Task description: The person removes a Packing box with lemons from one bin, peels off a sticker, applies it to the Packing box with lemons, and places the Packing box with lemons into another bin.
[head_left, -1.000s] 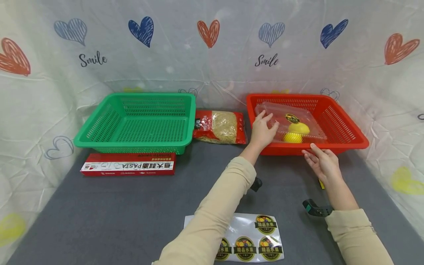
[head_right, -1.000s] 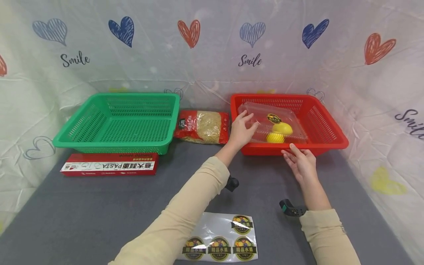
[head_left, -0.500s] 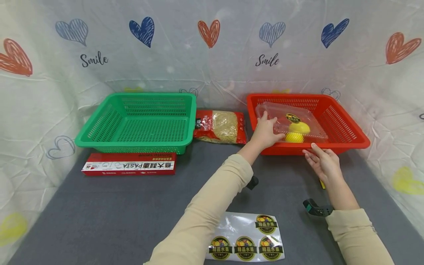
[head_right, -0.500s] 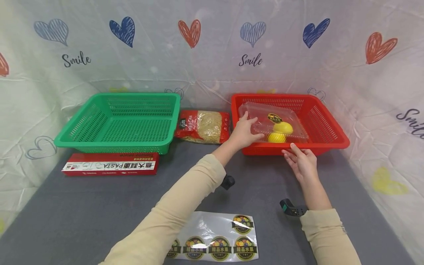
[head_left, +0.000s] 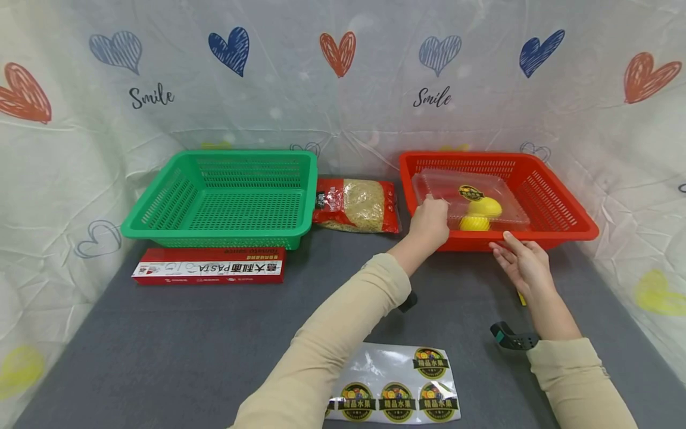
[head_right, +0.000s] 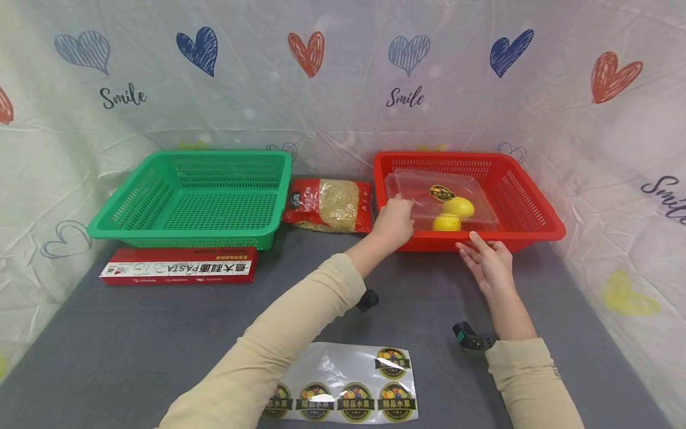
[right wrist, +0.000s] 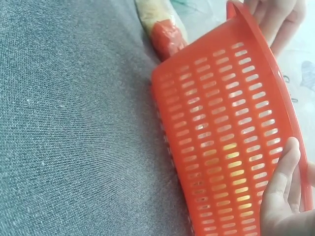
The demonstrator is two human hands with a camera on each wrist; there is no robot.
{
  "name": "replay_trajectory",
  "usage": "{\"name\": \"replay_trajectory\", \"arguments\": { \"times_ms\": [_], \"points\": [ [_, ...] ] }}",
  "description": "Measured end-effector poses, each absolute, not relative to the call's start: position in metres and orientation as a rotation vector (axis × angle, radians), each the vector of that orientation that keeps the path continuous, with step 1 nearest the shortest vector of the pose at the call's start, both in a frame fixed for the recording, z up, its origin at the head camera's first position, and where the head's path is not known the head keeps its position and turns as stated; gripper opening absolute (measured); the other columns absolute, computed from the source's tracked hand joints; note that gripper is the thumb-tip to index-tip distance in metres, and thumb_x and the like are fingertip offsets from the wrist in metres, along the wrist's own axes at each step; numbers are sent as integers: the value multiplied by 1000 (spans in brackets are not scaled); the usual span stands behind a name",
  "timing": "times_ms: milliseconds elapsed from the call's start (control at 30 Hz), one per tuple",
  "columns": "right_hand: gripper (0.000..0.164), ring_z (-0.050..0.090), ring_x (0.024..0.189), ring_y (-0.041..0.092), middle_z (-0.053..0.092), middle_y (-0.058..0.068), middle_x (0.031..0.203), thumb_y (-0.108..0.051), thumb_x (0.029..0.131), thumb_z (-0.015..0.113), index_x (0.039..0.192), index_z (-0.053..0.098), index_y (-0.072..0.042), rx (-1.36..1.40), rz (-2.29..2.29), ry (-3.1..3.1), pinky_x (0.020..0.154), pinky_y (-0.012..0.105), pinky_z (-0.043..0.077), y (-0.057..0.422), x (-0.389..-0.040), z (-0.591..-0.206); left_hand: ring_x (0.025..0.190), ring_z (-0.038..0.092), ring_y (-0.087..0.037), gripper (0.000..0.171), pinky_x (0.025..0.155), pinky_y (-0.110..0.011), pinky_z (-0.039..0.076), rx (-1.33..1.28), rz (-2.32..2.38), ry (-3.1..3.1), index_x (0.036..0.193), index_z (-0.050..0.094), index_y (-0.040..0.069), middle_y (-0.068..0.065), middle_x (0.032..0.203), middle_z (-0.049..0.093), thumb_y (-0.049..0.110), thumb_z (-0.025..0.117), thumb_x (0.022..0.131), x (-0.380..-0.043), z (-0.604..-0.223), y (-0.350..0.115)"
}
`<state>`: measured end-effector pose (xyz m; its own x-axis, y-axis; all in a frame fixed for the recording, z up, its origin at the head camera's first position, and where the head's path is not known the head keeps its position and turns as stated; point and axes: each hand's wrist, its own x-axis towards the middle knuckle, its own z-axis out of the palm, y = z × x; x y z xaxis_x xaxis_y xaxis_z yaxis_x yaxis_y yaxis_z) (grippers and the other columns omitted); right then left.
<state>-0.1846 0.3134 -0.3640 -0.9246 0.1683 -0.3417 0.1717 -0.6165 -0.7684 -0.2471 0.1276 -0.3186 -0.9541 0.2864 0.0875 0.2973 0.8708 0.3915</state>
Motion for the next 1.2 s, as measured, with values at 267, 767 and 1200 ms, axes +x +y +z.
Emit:
{"name": "replay_trajectory", "arguments": {
  "times_ms": [267,767,1200],
  "points": [
    [43,67,73,19,65,3,86,-17,79,70,103,35,-14,589,-2755,1382,69,26,54,314,-184,-363,74,57,-8,27,75,-21,51,-461,-600,-3016,105,65,18,4,94,64,23,71,79,-245,-324,127],
    [43,66,74,19,57,0,99,-17,80,69,100,32,-15,601,-2733,1353,69,26,54,312,-185,-361,76,58,-9,26,75,-21,51,-614,-420,-2989,106,66,17,3,94,65,25,69,82,-248,-330,120],
    [41,66,80,19,67,3,86,-28,84,64,113,36,-19,556,-2506,1315,77,28,52,322,-183,-356,101,56,-11,28,89,-19,43,-1075,-540,-2778,115,64,10,-1,112,63,18,57,89,-249,-334,92]
  ]
}}
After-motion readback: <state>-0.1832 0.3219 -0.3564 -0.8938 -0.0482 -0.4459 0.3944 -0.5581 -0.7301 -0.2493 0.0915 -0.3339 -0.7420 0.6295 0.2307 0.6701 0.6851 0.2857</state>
